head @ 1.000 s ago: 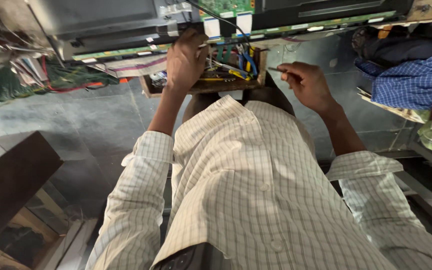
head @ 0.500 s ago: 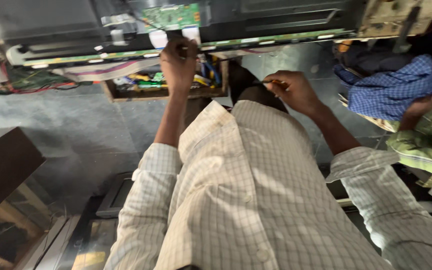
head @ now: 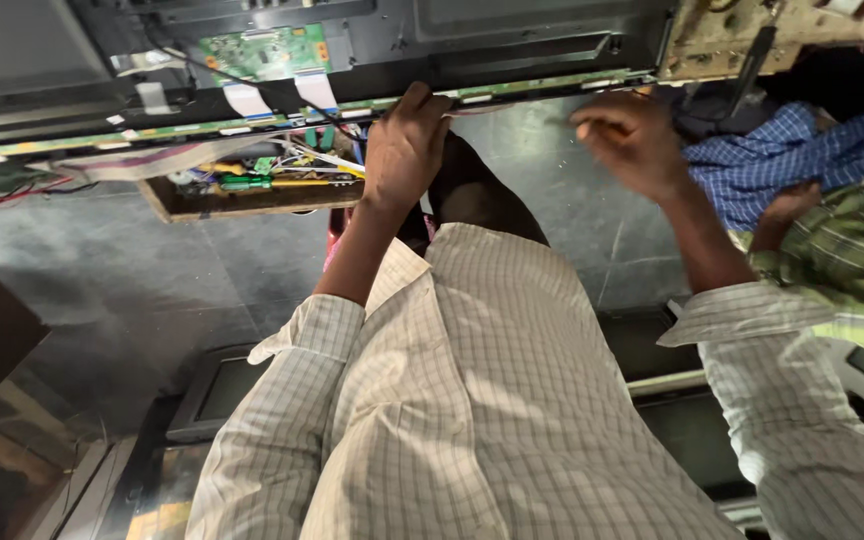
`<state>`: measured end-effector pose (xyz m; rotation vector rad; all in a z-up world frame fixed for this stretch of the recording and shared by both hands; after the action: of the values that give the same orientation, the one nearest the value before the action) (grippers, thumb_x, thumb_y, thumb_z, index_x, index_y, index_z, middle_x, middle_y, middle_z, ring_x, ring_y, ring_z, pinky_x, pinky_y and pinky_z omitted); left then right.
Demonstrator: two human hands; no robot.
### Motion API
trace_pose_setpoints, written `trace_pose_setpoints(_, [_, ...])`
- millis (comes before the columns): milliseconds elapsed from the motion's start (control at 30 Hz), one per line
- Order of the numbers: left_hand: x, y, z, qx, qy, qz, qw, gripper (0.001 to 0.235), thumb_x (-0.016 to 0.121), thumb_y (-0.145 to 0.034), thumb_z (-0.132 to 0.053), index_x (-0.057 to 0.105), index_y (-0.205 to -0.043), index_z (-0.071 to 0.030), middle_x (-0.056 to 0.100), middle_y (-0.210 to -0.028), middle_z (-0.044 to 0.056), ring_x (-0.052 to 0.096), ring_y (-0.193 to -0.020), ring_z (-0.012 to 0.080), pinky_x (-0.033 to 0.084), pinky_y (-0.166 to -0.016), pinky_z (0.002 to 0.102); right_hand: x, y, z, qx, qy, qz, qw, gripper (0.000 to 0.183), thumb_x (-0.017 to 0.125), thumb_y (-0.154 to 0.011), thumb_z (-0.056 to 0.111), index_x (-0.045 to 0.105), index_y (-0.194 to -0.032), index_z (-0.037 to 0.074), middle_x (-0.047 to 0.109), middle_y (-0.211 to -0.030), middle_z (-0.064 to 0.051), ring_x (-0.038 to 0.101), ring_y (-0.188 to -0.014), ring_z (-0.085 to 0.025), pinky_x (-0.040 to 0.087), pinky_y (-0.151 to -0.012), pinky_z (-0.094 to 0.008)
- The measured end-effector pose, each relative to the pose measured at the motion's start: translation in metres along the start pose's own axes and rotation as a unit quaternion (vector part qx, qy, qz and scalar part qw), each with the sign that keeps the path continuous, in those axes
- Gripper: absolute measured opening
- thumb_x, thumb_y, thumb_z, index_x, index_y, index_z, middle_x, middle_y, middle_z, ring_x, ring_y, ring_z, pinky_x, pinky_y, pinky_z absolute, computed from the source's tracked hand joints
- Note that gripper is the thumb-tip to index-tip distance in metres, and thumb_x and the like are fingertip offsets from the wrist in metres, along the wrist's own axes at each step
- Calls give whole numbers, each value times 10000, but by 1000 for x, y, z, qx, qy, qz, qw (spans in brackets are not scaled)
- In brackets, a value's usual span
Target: The person works on the internal components of a disassembled television, using a screwdriver to adjust parts and applying a liquid from a bottle to the circuit board.
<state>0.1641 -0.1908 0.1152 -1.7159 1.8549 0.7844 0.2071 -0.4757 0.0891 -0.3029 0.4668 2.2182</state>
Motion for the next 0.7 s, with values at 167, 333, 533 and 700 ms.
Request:
trace_pose_setpoints(167, [21,0,2,47,18,-2,999,166,718,-909,-80,678,-1070,-76,599,-1051,111,693,-930,348,563,-774,464,-71,11,13,-22,109,-61,992,90,704,-1139,77,733,-1182,3,646,-997,-85,556,-786,-106,424,-689,-241])
trace_pose_setpoints(333, [52,4,16,46,-11,63,997,135,722,-860,-153,696,-977,-91,668,-1041,126,708,-872,344,561,-706,457,-96,11,14,-20,179,-90,979,126,702,-1156,99,711,-1157,-27,662,-992,-104,570,-818,-128,433,-734,-247])
trace_pose_setpoints(533, [2,12,-1,3,84,-64,994,212,722,-914,-270,698,-994,-75,700,-1012,126,701,-844,329,550,-692,436,-29,-19,22,35,-46,-79,995,81,650,-1093,27,700,-1152,5,673,-977,-24,587,-802,-59,478,-725,-201])
trace_pose_setpoints(700, [-43,32,12,-150,187,-142,960,262,688,-1029,-235,671,-863,-33,633,-799,113,610,-638,224,469,-615,367,38,-34,51,36,-130,-11,991,205,699,-1011,124,707,-1178,7,677,-983,-46,596,-767,-75,499,-661,-233])
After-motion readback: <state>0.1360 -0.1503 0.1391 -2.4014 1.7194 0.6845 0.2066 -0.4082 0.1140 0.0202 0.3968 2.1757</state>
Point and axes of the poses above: each hand's wrist, its own y-axis away from the middle knuckle, its own x-axis out of the palm, z = x × y, the point moved 7 cm from there along -y, towards the middle knuckle
